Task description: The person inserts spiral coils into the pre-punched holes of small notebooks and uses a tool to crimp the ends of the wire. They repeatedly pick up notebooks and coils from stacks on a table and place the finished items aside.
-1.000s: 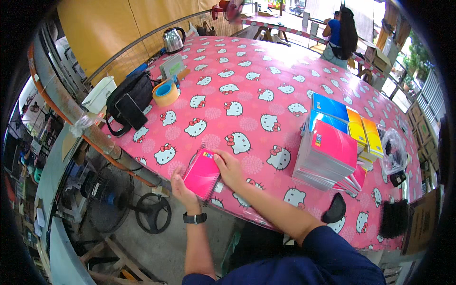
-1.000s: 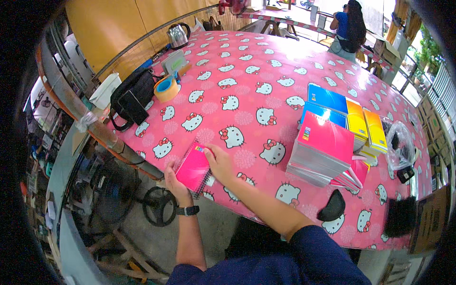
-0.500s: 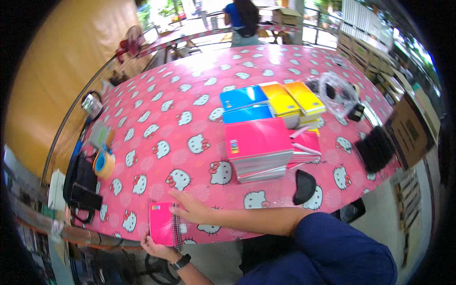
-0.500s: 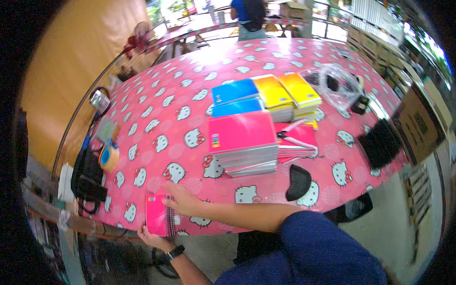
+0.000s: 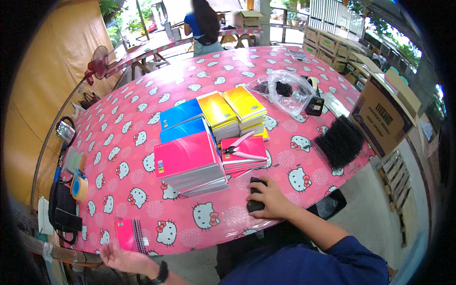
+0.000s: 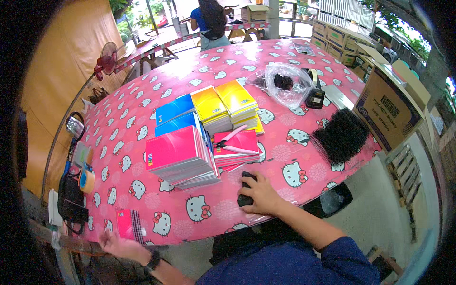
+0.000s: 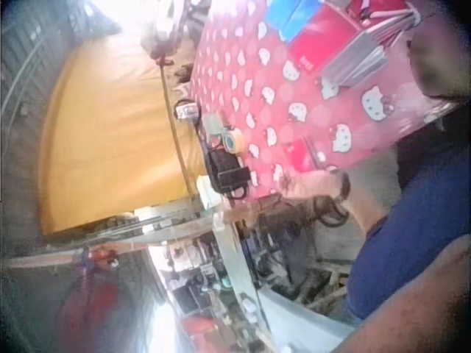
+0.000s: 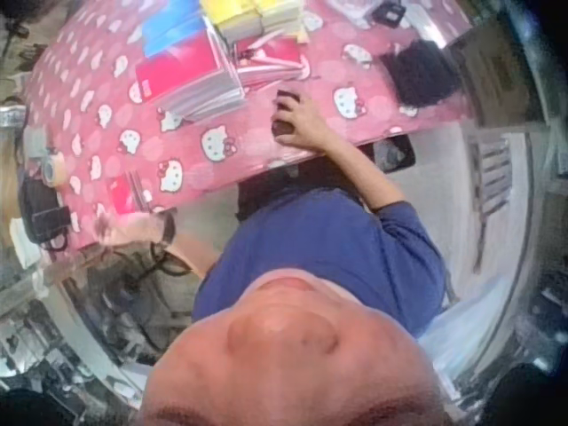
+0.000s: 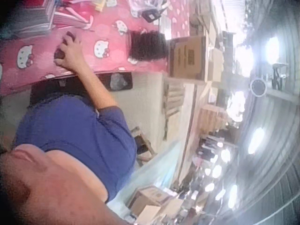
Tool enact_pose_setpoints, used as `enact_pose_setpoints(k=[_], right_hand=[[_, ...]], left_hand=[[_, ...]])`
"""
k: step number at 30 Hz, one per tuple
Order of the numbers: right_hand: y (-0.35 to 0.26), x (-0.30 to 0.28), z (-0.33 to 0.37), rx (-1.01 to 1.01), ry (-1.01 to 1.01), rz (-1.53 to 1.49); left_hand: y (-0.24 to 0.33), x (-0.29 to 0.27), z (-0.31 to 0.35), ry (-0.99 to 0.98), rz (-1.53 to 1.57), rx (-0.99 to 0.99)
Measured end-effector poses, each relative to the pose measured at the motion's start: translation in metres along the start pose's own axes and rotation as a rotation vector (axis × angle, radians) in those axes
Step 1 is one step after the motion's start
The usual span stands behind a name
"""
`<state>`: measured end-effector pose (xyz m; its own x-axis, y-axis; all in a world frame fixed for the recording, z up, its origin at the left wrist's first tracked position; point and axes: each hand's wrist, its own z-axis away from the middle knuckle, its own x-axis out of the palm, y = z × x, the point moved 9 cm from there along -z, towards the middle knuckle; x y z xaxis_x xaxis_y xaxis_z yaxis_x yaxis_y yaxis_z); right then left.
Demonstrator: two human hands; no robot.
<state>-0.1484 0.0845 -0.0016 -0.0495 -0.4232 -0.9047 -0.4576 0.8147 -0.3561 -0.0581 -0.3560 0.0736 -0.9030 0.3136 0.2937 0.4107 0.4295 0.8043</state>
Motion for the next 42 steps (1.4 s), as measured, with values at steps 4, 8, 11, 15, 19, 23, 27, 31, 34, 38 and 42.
enact_pose_setpoints(k=[4,8,11,15,19,23,27,31,34,38,42], right_hand=[[0.063,-0.043,0.031,0.130,0.125,0.001],[0.098,-0.066,0.046,0.142,0.167,-0.025],[0.086,-0.071,0.007,0.111,0.288,-0.004],[0.051,-0.065,-0.056,0.105,0.344,0.136],[0.063,-0.049,-0.073,0.152,0.321,0.271],[0.060,-0.070,-0.061,0.106,0.330,-0.039],[0.080,-0.123,-0.011,0.176,0.359,-0.150],[0.166,-0.125,0.021,0.485,0.389,0.010],[0.212,-0.108,0.017,0.536,0.440,0.089],[0.191,-0.100,-0.010,0.415,0.523,0.240],[0.175,-0.065,-0.038,0.620,0.495,-0.545]], left_hand=[[0.013,0.050,0.071,-0.337,0.030,0.094],[0.000,0.087,0.117,-0.588,0.109,-0.198],[-0.006,0.099,0.127,-0.665,-0.025,-0.150],[-0.048,0.111,0.139,-0.793,-0.010,-0.178],[-0.078,0.106,0.149,-0.877,-0.063,-0.307],[-0.102,0.085,0.149,-0.781,-0.045,-0.501],[-0.102,0.081,0.146,-0.711,0.042,-0.583],[-0.107,0.082,0.149,-0.737,-0.008,-0.548],[-0.100,0.089,0.151,-0.759,-0.011,-0.479],[-0.090,0.086,0.146,-0.736,-0.009,-0.439],[-0.076,0.085,0.147,-0.710,-0.059,-0.346]])
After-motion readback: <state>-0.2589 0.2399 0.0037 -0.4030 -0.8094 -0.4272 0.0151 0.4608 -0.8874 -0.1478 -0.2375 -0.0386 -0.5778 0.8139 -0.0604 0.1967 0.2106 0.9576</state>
